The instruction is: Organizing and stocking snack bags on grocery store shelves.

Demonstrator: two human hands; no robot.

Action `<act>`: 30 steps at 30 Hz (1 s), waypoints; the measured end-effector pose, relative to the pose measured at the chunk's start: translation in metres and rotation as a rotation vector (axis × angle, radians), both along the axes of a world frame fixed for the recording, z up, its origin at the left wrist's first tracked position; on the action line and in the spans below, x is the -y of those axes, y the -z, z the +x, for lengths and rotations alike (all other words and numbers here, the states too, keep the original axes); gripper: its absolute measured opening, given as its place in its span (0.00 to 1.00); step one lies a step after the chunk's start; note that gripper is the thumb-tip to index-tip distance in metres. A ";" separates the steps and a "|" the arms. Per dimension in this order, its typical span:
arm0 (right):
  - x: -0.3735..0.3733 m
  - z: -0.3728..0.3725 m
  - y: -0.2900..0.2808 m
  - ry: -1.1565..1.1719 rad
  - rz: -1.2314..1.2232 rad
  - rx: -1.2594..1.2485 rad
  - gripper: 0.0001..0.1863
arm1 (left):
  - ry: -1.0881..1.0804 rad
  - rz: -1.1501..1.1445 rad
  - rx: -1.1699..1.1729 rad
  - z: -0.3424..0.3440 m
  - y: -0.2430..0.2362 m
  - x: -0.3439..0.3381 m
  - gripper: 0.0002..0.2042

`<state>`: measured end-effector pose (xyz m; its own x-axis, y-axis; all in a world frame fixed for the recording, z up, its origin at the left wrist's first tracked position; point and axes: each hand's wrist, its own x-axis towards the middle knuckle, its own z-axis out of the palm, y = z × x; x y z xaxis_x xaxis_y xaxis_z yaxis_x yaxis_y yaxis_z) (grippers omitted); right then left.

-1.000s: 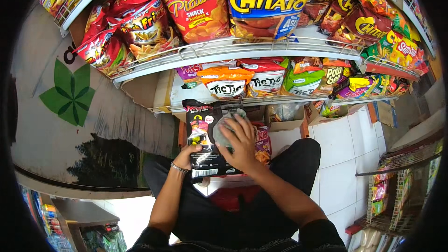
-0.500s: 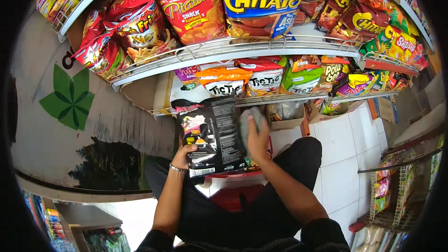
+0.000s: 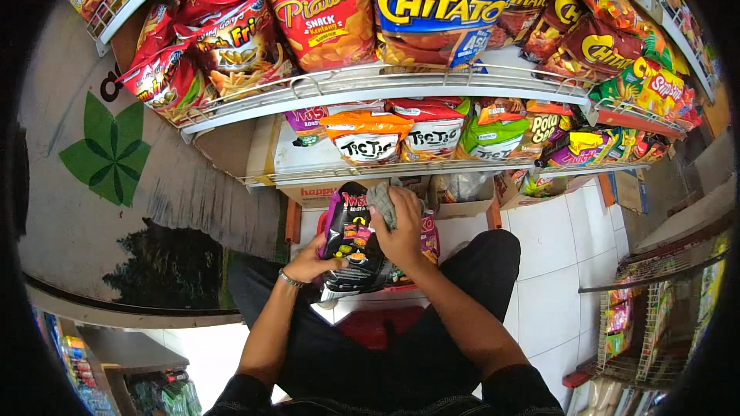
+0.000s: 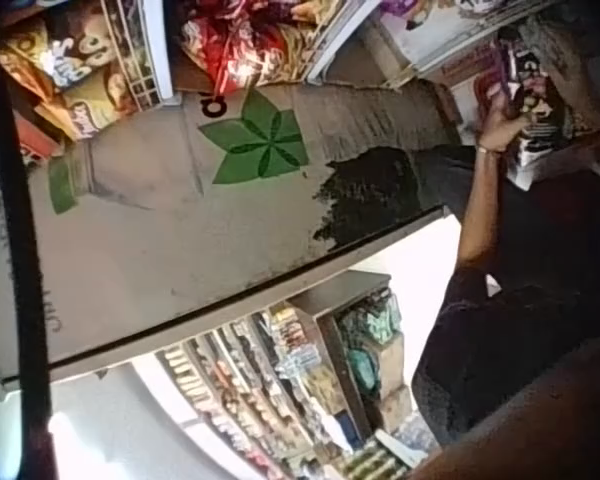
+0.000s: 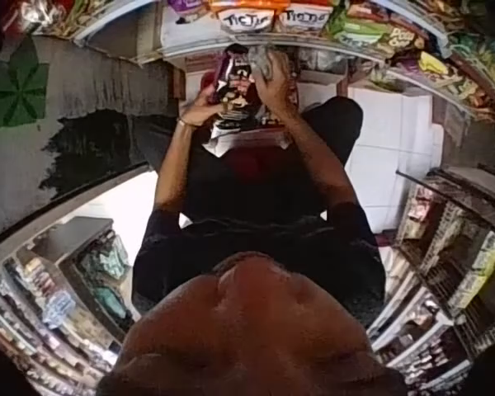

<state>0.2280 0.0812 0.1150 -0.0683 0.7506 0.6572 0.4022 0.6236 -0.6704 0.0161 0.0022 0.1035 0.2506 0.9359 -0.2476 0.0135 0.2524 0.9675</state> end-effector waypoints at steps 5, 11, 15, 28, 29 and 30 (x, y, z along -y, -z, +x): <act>-0.012 0.003 0.026 0.127 -0.187 -0.243 0.19 | -0.024 -0.056 0.162 0.009 -0.010 0.000 0.32; -0.009 0.004 0.035 0.119 -0.573 -0.462 0.22 | -0.026 -0.043 0.223 0.013 -0.016 -0.002 0.38; -0.004 0.006 0.032 0.227 -0.729 -0.688 0.26 | 0.014 0.200 0.035 0.018 -0.009 -0.002 0.46; 0.017 0.006 0.066 0.035 -1.029 -0.801 0.22 | -0.305 0.425 -0.055 0.034 -0.024 0.001 0.46; 0.025 -0.003 0.063 -0.046 -1.070 -0.840 0.26 | -0.310 0.454 -0.141 0.039 -0.031 0.002 0.46; 0.031 -0.011 0.060 -0.128 -1.111 -0.879 0.31 | -0.314 0.481 -0.229 0.045 -0.040 0.005 0.46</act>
